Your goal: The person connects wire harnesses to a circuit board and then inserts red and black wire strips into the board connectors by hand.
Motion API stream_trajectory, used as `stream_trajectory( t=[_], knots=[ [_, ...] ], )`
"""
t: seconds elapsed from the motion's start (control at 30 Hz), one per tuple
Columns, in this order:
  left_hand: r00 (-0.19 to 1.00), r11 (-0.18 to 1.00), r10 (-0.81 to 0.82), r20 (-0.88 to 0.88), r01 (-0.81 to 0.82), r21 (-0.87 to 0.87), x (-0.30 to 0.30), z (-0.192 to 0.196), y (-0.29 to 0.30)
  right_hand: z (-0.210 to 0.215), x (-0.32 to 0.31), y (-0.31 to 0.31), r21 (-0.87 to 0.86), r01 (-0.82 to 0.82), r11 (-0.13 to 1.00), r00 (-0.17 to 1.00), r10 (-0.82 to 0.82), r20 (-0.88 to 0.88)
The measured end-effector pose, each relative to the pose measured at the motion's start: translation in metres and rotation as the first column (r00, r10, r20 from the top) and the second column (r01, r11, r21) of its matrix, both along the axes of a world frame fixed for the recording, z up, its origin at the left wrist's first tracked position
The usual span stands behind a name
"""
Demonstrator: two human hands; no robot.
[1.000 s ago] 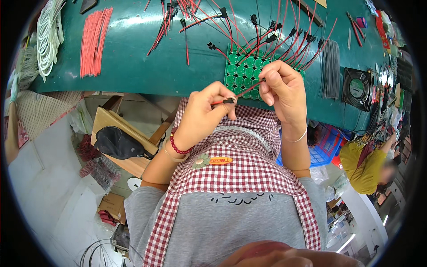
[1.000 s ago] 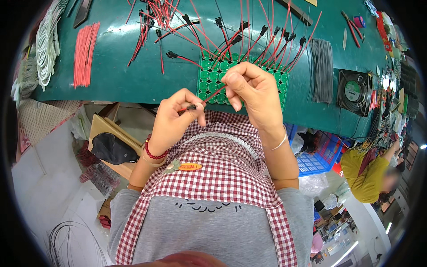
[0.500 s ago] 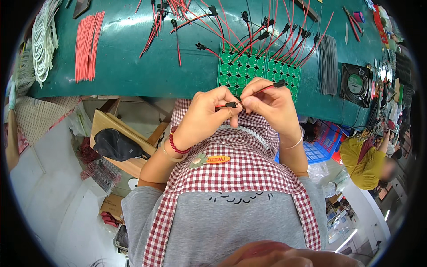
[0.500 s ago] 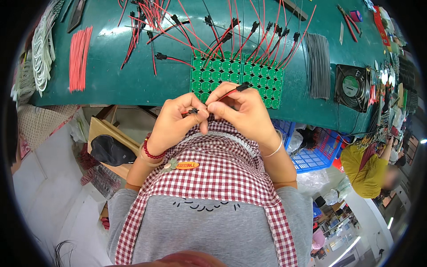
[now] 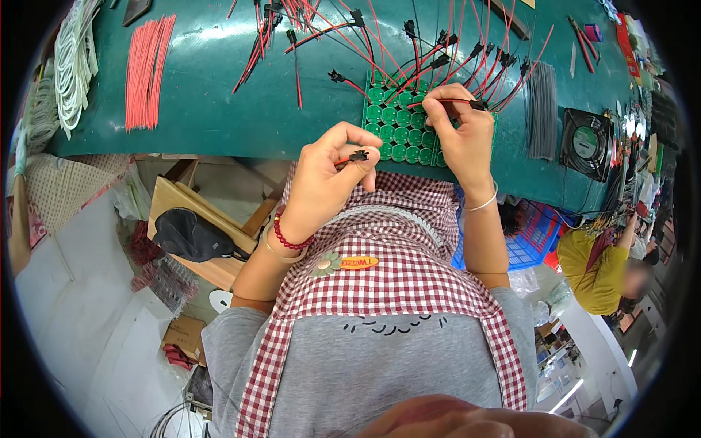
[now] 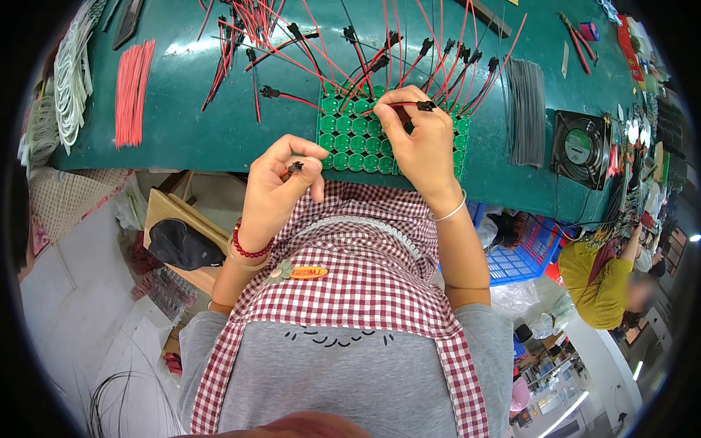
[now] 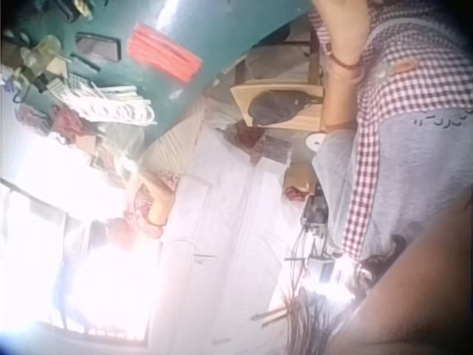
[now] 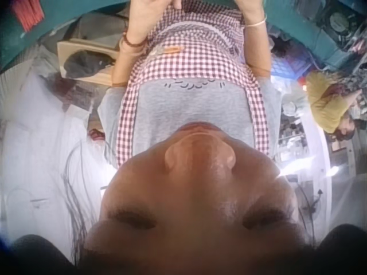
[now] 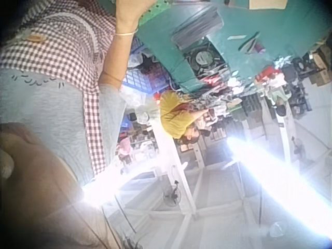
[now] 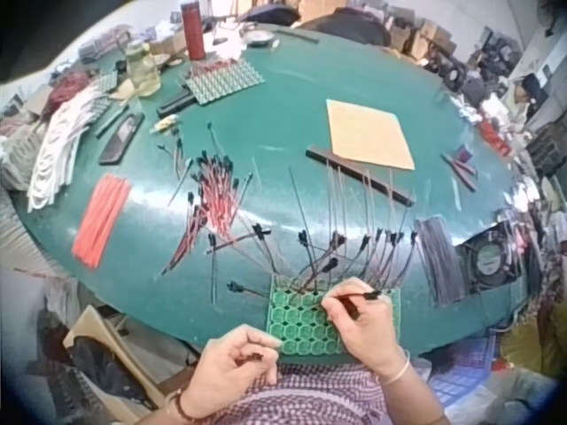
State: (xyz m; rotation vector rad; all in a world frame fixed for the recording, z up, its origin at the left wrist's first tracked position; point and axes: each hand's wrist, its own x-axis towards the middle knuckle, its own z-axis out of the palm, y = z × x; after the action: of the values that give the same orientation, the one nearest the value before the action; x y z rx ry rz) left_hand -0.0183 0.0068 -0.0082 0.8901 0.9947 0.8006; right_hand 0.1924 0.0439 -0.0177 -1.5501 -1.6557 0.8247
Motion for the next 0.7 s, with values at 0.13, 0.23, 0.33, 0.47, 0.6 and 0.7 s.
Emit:
stream_trajectory(
  t=[0.13, 0.23, 0.33, 0.47, 0.6, 0.7],
  knots=[
    [1.0, 1.0, -0.008, -0.003, 0.008, -0.003, 0.0012, 0.0007, -0.0005, -0.002, -0.0039, 0.0002, 0.079, -0.009, 0.997, 0.999, 0.006, 0.041],
    [1.0, 1.0, -0.005, -0.001, 0.005, -0.004, 0.0016, 0.0006, -0.0001, -0.0041, -0.0046, -0.0001, 0.176, -0.056, 0.983, 0.997, 0.045, 0.065],
    [1.0, 1.0, 0.001, -0.004, -0.001, -0.002, 0.0013, -0.0009, -0.0004, -0.0053, -0.0054, -0.0005, 0.253, -0.087, 0.963, 0.995, 0.071, 0.072],
    [1.0, 1.0, 0.012, 0.016, -0.012, 0.013, 0.0018, -0.0023, -0.0001, -0.0067, -0.0045, -0.0005, 0.286, -0.086, 0.954, 0.994, 0.063, 0.089],
    [1.0, 1.0, 0.015, 0.009, -0.015, 0.008, 0.0017, -0.0027, -0.0011, -0.0074, -0.0044, 0.0008, 0.323, -0.119, 0.939, 0.991, 0.091, 0.102],
    [1.0, 1.0, 0.008, 0.003, -0.008, 0.008, 0.0018, -0.0015, -0.0009, -0.0064, -0.0046, -0.0006, 0.348, -0.153, 0.925, 0.984, 0.108, 0.143]
  ],
)
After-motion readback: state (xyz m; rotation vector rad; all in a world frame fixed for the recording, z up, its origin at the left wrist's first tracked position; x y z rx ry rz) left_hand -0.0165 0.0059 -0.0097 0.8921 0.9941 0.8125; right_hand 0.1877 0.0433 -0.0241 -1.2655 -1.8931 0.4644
